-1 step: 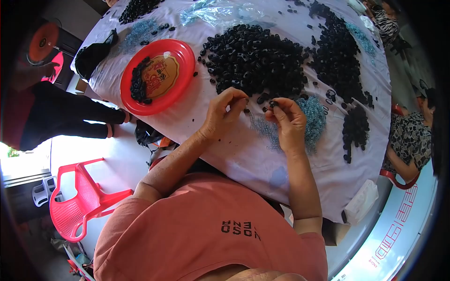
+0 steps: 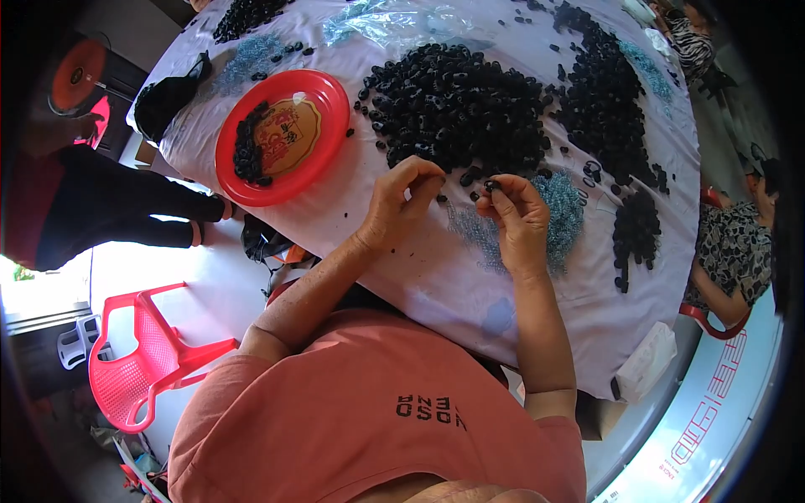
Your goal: The person passes a tray filled with plastic components to another person, then picks up black plastic pieces and small fasteners from the table and assembles them together by hand.
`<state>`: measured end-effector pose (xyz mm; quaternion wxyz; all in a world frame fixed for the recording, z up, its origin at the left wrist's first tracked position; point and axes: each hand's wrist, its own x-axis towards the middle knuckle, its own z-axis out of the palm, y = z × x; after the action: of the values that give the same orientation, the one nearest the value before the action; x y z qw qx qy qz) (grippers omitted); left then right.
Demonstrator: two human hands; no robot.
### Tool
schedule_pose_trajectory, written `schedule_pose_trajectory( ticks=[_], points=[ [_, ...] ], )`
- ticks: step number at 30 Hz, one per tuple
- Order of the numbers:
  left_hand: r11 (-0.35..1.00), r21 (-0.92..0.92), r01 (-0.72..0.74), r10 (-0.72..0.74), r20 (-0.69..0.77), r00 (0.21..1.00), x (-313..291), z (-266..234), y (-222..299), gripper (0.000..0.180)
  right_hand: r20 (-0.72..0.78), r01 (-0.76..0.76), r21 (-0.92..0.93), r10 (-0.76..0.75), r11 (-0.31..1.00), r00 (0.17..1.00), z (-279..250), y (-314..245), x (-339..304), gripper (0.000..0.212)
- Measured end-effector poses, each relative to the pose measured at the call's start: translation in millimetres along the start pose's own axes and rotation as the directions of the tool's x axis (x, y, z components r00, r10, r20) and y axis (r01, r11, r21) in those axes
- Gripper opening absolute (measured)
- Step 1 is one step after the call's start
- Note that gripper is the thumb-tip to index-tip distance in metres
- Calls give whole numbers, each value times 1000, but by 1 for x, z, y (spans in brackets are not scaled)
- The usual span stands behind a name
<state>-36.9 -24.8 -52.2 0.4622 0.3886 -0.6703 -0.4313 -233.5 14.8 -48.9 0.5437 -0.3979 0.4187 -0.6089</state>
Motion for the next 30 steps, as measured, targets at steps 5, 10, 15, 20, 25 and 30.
schedule_pose_trajectory(
  ticks=[5, 10, 15, 20, 25, 30],
  points=[
    [949, 255, -186, 167, 96, 981, 7, -8, 18, 7, 41, 12, 21, -13, 1000, 999, 0, 1, -2, 13],
    [899, 381, -216, 142, 213, 967, 3, -9, 9, 13, 22, 18, 14, -18, 1000, 1000, 2, 0, -1, 13],
    [826, 497, -265, 161, 243, 957, 0, -2, 6, 15, 19, 19, -13, -19, 1000, 1000, 2, 2, -1, 14],
    [793, 553, -256, 134, 251, 959, -2, -2, 7, 13, 25, 18, -56, -16, 998, 1000, 2, 3, -1, 14],
    [779, 589, -216, 141, 172, 975, -2, 0, 10, 16, 24, -5, -56, 6, 998, 1000, 4, -3, -3, 15],
    [806, 546, -228, 151, 183, 971, -3, 3, 8, 19, 32, -9, -58, 11, 998, 999, 2, 0, -2, 15]
  ],
)
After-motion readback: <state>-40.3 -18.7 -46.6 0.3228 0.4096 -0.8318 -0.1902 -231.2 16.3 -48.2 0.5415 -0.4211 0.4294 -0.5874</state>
